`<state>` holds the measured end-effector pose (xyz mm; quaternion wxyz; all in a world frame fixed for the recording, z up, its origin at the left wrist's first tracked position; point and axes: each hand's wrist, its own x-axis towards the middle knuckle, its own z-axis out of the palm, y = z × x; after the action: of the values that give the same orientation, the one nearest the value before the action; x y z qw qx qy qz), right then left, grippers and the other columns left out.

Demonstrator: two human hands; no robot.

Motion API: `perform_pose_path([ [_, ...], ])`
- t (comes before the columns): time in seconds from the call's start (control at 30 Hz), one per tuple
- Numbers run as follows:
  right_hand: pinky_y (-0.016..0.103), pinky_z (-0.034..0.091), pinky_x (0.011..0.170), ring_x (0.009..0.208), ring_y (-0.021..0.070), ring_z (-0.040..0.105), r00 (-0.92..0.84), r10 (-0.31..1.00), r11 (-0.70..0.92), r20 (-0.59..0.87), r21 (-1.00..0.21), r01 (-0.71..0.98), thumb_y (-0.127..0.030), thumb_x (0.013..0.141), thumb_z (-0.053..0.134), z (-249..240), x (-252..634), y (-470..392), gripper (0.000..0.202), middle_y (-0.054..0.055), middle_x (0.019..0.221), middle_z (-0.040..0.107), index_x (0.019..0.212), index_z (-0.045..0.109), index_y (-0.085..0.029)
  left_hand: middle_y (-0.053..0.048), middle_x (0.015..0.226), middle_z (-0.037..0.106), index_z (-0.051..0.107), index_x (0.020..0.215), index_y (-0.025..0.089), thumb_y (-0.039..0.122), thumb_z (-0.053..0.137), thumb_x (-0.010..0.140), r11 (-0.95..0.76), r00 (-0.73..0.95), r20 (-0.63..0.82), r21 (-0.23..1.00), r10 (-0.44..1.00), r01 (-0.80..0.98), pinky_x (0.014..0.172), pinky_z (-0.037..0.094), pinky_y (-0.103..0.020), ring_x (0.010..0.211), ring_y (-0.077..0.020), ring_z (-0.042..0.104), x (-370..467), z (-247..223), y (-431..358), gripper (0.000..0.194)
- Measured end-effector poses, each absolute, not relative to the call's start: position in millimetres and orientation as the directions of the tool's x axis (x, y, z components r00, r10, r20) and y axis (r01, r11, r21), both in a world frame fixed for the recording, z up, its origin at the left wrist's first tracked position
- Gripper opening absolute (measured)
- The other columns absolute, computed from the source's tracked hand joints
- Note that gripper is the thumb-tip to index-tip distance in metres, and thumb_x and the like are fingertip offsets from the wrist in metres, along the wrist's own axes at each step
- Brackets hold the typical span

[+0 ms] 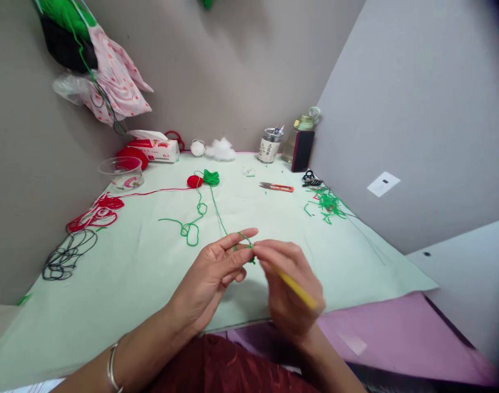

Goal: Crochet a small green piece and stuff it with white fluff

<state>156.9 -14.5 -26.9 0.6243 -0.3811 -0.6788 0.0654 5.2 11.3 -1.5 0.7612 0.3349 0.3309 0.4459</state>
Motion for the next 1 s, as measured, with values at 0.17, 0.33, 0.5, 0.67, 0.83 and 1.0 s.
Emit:
perform_pose_path([
  [0.17,0.029,0.057,0.065,0.071,0.0138,0.067,0.180,0.757,0.602,0.628,-0.778,0.180,-0.013,0.103,0.055,-23,156,-8,0.026,0.001,0.088,0.070,0.104,0.077,-0.027,0.004,0.079,0.060,0.080,0.117,0.028,0.025,0.089,0.078,0.239,0.233,-0.139,0.842,0.962,-0.484,0.074,0.042,-0.019,0.072,-0.0074,0.049,9,-1,12,0.040],
  [0.33,0.031,0.058,0.074,0.089,0.0183,0.070,0.126,0.558,0.703,0.820,-0.548,0.453,-0.005,0.095,0.064,-29,154,-10,0.033,0.005,0.101,0.075,0.113,0.079,-0.028,0.002,0.083,0.062,0.080,0.121,0.026,0.031,0.087,0.080,0.404,0.369,-0.236,0.773,0.899,-0.489,0.079,0.043,-0.023,0.076,-0.0089,0.050,8,-2,13,0.042],
  [0.5,0.030,0.053,0.067,0.073,0.0147,0.063,0.202,0.808,0.568,0.554,-0.823,-0.013,-0.019,0.102,0.059,-26,164,-3,0.021,0.001,0.083,0.069,0.101,0.078,-0.026,0.003,0.083,0.063,0.083,0.112,0.027,0.028,0.088,0.078,0.317,0.301,-0.191,0.833,0.934,-0.454,0.080,0.043,-0.022,0.077,-0.0084,0.052,4,-2,15,0.034],
  [0.67,0.030,0.053,0.073,0.082,0.0150,0.065,0.164,0.834,0.542,0.527,-0.838,-0.066,-0.022,0.102,0.062,-27,158,-2,0.019,0.002,0.098,0.075,0.103,0.080,-0.028,0.004,0.084,0.070,0.082,0.111,0.032,0.027,0.086,0.081,0.234,0.322,-0.100,0.881,0.941,-0.411,0.085,0.044,-0.023,0.084,-0.0101,0.060,8,-3,8,0.031],
  [0.83,0.030,0.054,0.075,0.082,0.0145,0.066,0.135,0.866,0.495,0.481,-0.864,-0.093,-0.025,0.103,0.061,-28,157,-4,0.019,0.002,0.098,0.077,0.104,0.080,-0.028,0.002,0.092,0.075,0.081,0.110,0.031,0.027,0.084,0.083,0.238,0.357,-0.084,0.878,0.930,-0.415,0.092,0.044,-0.027,0.093,-0.0139,0.065,8,-5,6,0.027],
  [1.0,0.030,0.053,0.076,0.082,0.0138,0.066,0.148,0.890,0.454,0.432,-0.870,-0.190,-0.027,0.103,0.061,-30,159,-4,0.018,0.002,0.098,0.077,0.104,0.079,-0.028,0.001,0.090,0.072,0.082,0.107,0.030,0.031,0.082,0.085,0.209,0.315,-0.090,0.905,0.945,-0.369,0.090,0.042,-0.028,0.091,-0.0145,0.059,7,-4,7,0.022],
])
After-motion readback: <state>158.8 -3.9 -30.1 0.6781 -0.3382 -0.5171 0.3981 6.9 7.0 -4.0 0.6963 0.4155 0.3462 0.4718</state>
